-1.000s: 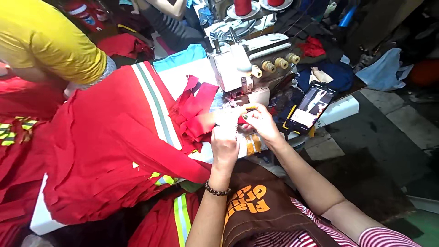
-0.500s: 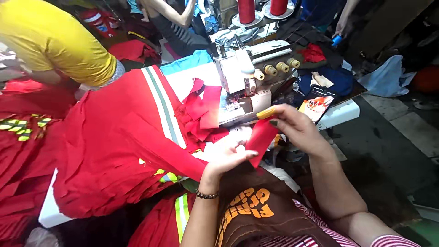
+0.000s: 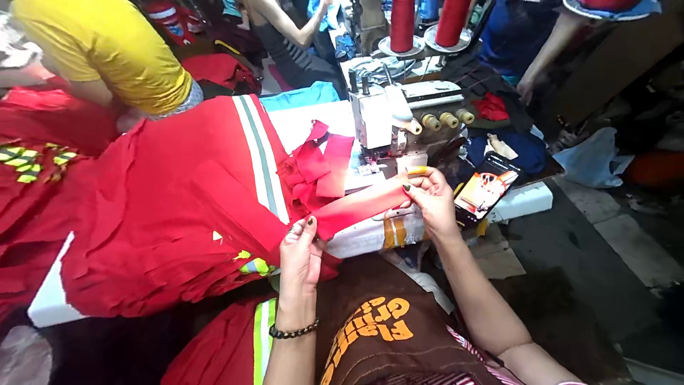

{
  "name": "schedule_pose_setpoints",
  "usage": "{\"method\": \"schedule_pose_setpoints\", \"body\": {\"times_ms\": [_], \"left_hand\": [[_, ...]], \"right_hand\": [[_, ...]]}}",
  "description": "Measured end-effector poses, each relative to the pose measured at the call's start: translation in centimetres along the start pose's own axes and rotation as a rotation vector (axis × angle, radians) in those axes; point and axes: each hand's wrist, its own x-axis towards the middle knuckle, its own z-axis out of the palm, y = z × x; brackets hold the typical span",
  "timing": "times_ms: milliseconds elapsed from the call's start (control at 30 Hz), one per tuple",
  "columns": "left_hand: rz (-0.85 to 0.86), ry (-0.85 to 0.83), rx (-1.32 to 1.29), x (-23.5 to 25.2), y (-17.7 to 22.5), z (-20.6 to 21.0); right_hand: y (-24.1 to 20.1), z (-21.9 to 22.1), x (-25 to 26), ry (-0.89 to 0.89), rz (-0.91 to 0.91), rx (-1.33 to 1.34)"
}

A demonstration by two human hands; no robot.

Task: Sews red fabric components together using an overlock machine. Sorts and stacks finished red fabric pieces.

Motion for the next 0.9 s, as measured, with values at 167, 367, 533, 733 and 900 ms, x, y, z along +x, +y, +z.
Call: {"method": "schedule_pose_setpoints", "body": {"times_ms": [167,367,533,733,900], "left_hand": [[0.325,0.168,0.163,0.6,0.8,-0.4],[0.444,0.159,0.243,2.9,3.9,-0.5],[0.751,0.03,0.738,5.8,4.9,1.7],[1.071,-0.321,1.066,2.2,-3.0,7.8],[1.143,-0.242,1.231,2.7,-4.7,7.5]], "right_hand": [[1.4,0.9,0.2,0.118,-0.01,0.064],[1.3,2.9,0.5,0.067,-0.031,0.072],[2.0,4.7,0.7,0.061,-0.023,0.02],[2.0,4.3,0.0,0.016,-0.008,0.006],[2.5,2.9,-0.6,-0.036,0.082,0.012]]}}
